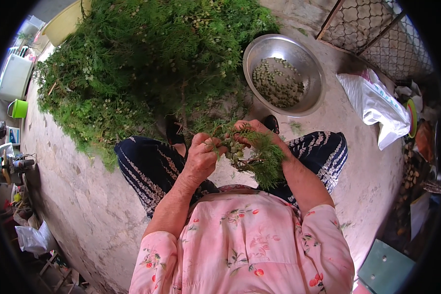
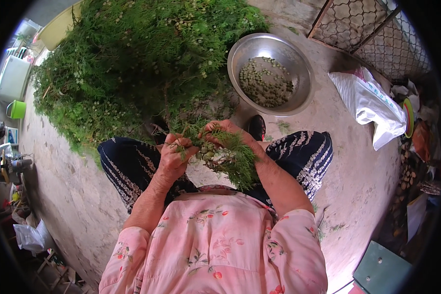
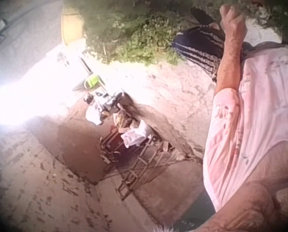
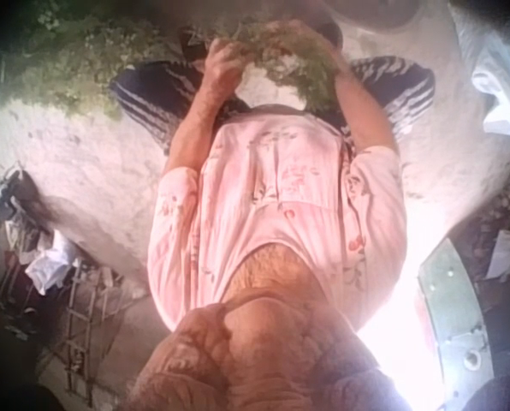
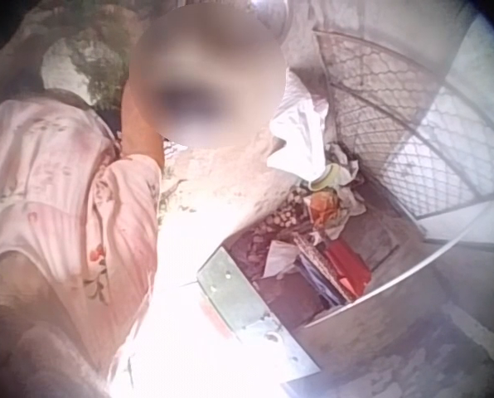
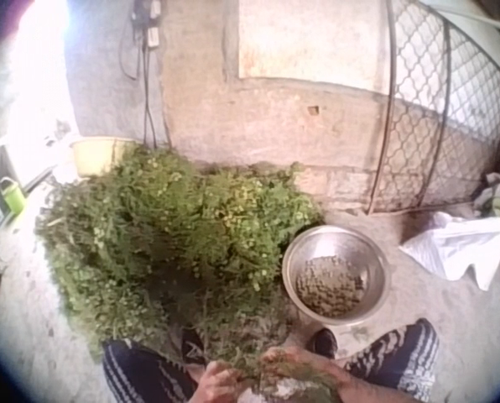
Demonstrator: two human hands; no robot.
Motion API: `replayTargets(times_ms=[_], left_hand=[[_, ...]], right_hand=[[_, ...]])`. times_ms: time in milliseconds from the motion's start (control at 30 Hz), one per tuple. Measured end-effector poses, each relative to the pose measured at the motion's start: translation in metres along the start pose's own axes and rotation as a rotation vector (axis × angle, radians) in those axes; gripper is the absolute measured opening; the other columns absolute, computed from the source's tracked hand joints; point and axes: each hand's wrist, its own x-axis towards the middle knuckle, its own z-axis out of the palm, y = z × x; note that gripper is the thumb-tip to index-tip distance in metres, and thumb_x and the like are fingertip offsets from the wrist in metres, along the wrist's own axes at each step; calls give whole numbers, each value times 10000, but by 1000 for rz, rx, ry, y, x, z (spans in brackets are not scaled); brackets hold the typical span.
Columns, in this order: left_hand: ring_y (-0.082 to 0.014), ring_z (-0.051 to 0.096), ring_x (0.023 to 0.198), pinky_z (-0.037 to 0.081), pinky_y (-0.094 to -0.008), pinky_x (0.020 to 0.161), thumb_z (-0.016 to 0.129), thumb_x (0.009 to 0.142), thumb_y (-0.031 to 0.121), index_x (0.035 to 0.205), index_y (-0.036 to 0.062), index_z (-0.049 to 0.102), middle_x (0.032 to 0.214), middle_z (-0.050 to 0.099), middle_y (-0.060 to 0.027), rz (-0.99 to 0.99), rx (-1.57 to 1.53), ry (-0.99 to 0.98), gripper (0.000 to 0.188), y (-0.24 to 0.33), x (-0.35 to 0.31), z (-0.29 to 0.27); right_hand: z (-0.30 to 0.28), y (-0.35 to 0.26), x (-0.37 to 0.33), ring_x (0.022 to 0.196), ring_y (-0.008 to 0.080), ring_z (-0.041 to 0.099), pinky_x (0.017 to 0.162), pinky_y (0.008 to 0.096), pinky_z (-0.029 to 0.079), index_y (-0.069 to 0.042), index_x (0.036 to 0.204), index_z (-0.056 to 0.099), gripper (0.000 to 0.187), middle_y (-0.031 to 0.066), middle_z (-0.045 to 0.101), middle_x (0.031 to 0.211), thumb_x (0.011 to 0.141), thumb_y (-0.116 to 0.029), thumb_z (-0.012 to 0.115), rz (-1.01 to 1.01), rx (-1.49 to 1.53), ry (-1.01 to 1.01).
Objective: The person picks small green seeds from evergreen-like branches by hand and drops them into a metal bowl.
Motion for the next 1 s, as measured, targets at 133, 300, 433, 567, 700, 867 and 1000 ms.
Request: replayTargets(times_ms=[133,300,433,567,700,867,1000], left_hand=[[-249,518,754,428,-354,689,603,494,-56,779,74,646,787,554,-48,-35,80,12,317,1,3,-5],[-246,517,730,427,-346,646,628,506,-47,775,76,637,763,549,-51,-47,212,36,295,0,2,-6],[-248,536,688,437,-334,589,687,565,-13,769,63,627,733,556,-57,-233,228,56,227,-3,-2,-3],[-237,540,636,432,-334,566,678,621,67,775,93,637,667,559,-41,-372,199,67,162,-4,-2,4],[-259,564,689,438,-346,586,668,656,128,783,85,645,689,573,-65,-586,112,74,135,-6,-3,12],[-257,557,685,431,-357,589,679,665,139,764,74,646,675,564,-71,-667,71,48,123,-6,-4,14],[-263,544,671,418,-366,583,685,670,140,744,68,645,666,554,-68,-583,105,67,110,-7,0,20]], right_hand=[[-15,-10,-2,618,122,503,575,200,398,-35,866,578,105,23,534,768,783,-93,607,-403,-669,65],[-57,13,-15,610,150,545,524,242,444,-15,943,601,171,69,553,733,782,-67,579,-54,-762,537],[-96,5,-23,634,161,565,557,284,493,23,1068,526,250,88,567,768,836,-70,532,120,212,899],[-132,-7,-31,827,274,549,753,395,507,64,1218,357,415,183,499,930,857,-76,507,-115,680,1013],[-168,-8,-44,1090,370,405,942,484,390,83,1281,225,516,264,251,1234,890,-145,473,-265,766,1105],[-184,-7,-60,1208,401,296,950,505,371,75,1300,202,532,243,149,1357,917,-233,404,-273,386,1143],[-183,-13,-66,1238,405,250,946,513,369,53,1309,210,518,242,152,1369,893,-153,439,-383,509,1196]])
